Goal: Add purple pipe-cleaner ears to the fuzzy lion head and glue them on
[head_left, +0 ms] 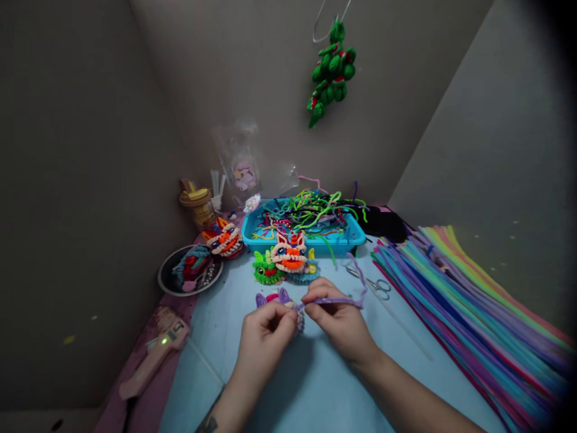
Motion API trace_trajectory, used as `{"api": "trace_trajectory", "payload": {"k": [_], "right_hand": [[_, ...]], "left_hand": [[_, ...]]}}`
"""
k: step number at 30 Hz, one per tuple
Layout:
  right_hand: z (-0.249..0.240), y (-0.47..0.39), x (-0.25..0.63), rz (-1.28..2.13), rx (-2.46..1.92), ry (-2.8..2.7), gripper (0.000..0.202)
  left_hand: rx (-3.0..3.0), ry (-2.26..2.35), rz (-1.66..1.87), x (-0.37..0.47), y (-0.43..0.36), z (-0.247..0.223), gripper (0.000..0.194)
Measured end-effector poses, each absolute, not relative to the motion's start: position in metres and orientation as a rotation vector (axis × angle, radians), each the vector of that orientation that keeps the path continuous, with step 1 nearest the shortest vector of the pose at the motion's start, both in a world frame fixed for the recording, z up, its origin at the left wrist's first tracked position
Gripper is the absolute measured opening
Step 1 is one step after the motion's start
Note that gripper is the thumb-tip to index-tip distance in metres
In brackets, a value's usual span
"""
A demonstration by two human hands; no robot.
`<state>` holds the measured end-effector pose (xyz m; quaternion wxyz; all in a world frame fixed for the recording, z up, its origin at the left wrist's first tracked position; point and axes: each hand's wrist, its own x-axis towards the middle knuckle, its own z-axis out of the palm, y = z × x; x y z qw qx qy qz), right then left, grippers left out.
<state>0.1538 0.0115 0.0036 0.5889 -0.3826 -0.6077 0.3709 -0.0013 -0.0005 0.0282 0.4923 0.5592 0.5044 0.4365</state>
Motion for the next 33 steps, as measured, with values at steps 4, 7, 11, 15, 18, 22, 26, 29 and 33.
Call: {"api": "trace_trajectory", "payload": {"k": [4, 7, 11, 15, 18, 22, 26, 29, 33], "right_hand": [[0.004, 0.012, 0.160, 0.739, -0.903, -1.610, 0.012], [0.005, 0.013, 0.164, 0.665, -0.814, -1.726, 0.019], [0.008, 0.014, 0.166, 0.648, -0.778, -1.765, 0.016], [0.012, 0.013, 0.166, 0.763, -0.827, -1.753, 0.013], [0.014, 0.013, 0.166, 0.853, -0.863, -1.757, 0.015], [0.012, 0.017, 0.168, 1.000, -0.901, -1.737, 0.012], [0.008, 0.022, 0.168, 1.183, -0.910, -1.704, 0.016], [0.005, 0.024, 0.167, 1.299, -0.859, -1.641, 0.024], [0.002, 0.023, 0.164, 1.413, -0.806, -1.523, 0.032]], "left_hand": [[1.272, 1.168, 1.040, -0.002, 0.001, 0.029, 0.020], [1.238, 1.122, 0.984, -0.004, 0.003, 0.028, 0.017], [1.245, 1.052, 0.919, -0.007, 0.005, 0.028, 0.015], [1.310, 1.075, 0.912, -0.006, 0.005, 0.029, 0.017], [1.401, 1.112, 0.899, -0.005, 0.003, 0.028, 0.017], [1.689, 1.128, 0.898, -0.007, 0.002, 0.027, 0.018], [2.133, 1.054, 0.897, -0.012, 0.002, 0.029, 0.019], [2.378, 0.956, 0.855, -0.016, 0.002, 0.029, 0.019], [2.490, 0.913, 0.927, -0.017, 0.001, 0.027, 0.020]]}}
